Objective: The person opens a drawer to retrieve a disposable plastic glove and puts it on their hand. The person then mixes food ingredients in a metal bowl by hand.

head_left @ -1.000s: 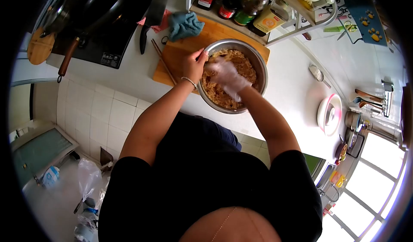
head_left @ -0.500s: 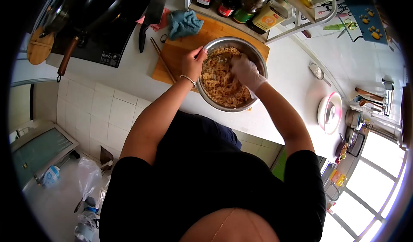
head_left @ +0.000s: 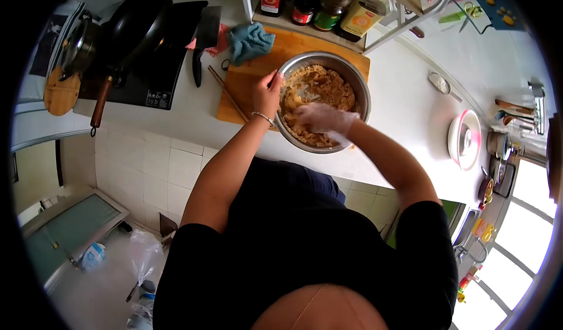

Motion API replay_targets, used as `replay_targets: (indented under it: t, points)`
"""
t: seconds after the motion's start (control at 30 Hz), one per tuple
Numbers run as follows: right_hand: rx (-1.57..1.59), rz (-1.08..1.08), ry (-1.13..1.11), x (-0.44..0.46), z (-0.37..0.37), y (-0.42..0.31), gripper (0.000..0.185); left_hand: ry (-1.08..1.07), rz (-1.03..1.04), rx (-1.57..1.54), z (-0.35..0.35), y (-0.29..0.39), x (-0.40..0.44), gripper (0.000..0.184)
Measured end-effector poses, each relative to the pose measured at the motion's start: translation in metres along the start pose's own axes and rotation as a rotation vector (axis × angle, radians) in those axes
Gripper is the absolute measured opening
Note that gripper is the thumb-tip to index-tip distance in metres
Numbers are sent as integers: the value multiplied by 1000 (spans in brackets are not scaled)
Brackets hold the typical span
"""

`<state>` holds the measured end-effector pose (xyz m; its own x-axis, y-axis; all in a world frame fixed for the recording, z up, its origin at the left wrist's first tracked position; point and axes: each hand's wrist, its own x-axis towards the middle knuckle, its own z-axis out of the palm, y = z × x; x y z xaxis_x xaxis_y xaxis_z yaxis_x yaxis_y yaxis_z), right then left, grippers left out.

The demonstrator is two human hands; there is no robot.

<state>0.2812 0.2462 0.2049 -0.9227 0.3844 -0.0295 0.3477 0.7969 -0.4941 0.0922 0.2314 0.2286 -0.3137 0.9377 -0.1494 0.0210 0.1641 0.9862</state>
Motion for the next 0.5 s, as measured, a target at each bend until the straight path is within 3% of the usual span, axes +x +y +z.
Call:
replay_targets:
  t: [0.07,0.13,0.23,0.3,0.33,0.4,0.43,0.5]
  points:
    - [-163,281,-156,-17,-25,12,16,21,15,-34,4,-3,3,41]
    - [154,581,65,3,-23,17,16,15,26,-22,3,-4,1,41]
    - [-64,200,226,19,4,-17,16,26,47,8,4,0,3,40]
    - [272,43,-36,-4,13,4,21,22,39,42,1,-6,1,40]
    - [269,49,-29,-14,2,12,21,47,65,14,3,-13,3,40]
    - [101,203,23,-23,-31,13,26,69,93,-11,2,-12,7,40]
    - [104,205,27,-21,-43,7,26,14,-18,44,-2,-4,5,40]
    - [-50,707,419,-12,-64,-1,31,-36,-121,99,-3,2,6,40]
